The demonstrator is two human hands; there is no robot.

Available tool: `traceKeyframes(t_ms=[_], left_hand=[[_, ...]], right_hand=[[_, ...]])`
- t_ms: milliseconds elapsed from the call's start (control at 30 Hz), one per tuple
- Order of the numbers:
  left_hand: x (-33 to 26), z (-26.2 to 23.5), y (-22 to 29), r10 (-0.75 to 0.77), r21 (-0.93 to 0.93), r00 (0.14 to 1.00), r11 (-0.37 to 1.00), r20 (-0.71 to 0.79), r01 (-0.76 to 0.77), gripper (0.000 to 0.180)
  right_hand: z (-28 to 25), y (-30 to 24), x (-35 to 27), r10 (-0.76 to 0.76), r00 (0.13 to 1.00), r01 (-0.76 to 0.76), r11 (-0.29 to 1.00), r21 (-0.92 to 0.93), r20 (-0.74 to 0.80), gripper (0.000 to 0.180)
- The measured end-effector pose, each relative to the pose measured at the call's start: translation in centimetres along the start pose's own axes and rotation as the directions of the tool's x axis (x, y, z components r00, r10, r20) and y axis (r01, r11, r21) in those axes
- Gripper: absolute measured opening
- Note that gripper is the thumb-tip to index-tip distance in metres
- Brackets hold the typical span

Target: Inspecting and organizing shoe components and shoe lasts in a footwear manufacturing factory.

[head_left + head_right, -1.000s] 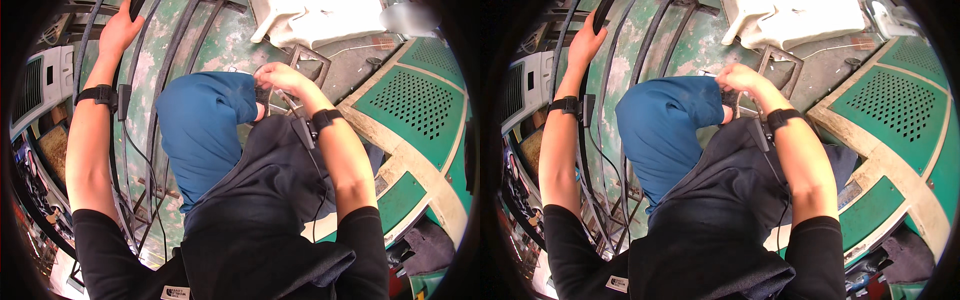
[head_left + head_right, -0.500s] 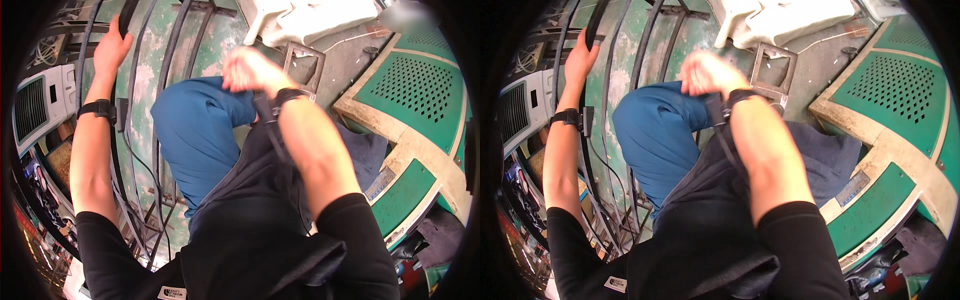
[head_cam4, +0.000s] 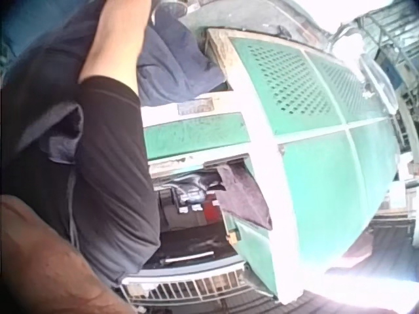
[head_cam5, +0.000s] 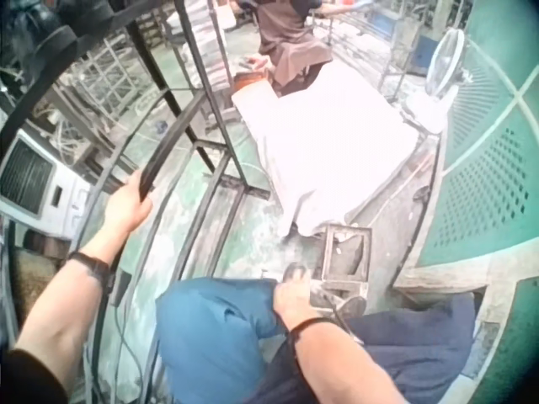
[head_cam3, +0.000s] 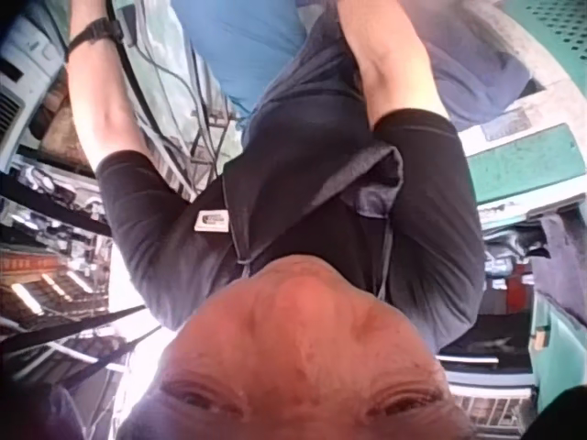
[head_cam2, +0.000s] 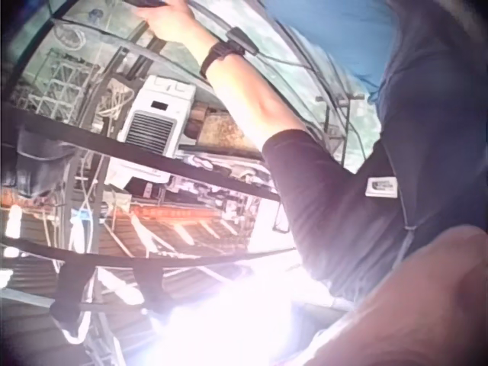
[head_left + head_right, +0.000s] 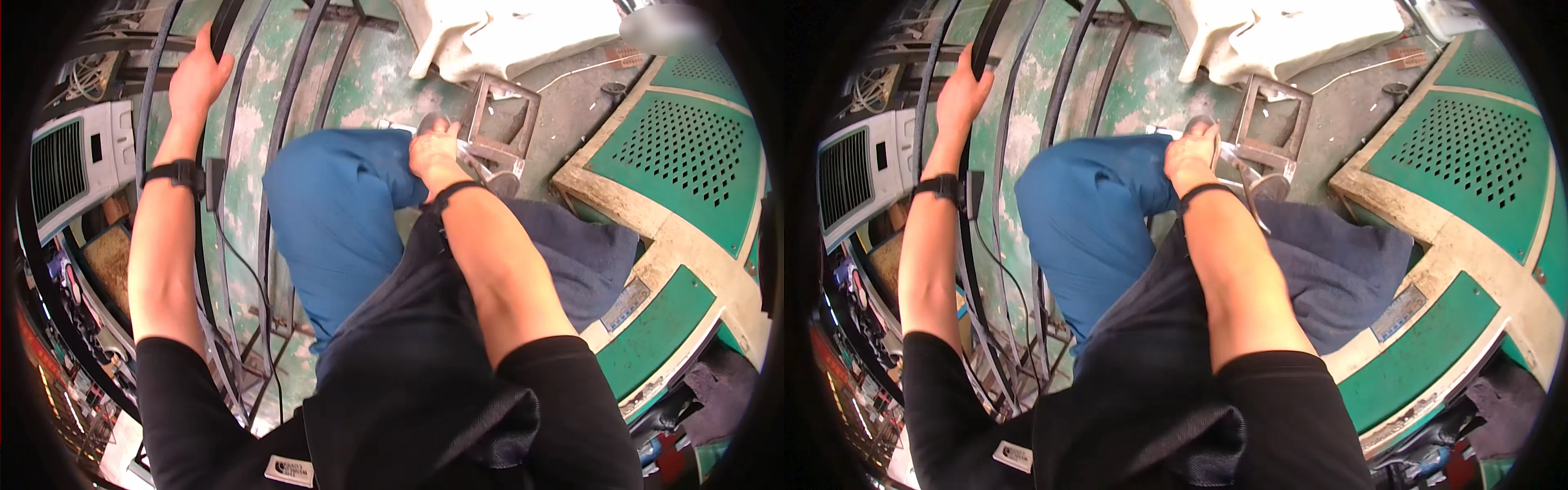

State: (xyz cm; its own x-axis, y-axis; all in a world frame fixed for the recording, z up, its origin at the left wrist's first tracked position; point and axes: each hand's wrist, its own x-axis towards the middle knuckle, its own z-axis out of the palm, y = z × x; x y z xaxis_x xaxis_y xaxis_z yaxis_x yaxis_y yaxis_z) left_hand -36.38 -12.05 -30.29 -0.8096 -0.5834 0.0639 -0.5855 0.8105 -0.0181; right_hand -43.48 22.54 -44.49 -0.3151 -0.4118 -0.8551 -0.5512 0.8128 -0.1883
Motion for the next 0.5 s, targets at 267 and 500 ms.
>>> traceKeyframes(t_ms=[267, 500], left_hand=[[-0.6, -2.3, -7.1, 0.040, 0.023, 0.997, 0.999, -0.065, -0.039, 0.074], [-1.2, -2.9, 2.6, -0.073, -0.205, 0.997, 0.976, 0.033, 0.079, 0.042]], right_hand=[[-5.0, -8.9, -11.6, -0.151, 0.274, 0.957, 0.140, 0.253, -0.950, 0.044], [4.9, 5.0, 4.6, -0.169, 0.684, 0.404, 0.898, 0.175, -0.710, 0.040]])
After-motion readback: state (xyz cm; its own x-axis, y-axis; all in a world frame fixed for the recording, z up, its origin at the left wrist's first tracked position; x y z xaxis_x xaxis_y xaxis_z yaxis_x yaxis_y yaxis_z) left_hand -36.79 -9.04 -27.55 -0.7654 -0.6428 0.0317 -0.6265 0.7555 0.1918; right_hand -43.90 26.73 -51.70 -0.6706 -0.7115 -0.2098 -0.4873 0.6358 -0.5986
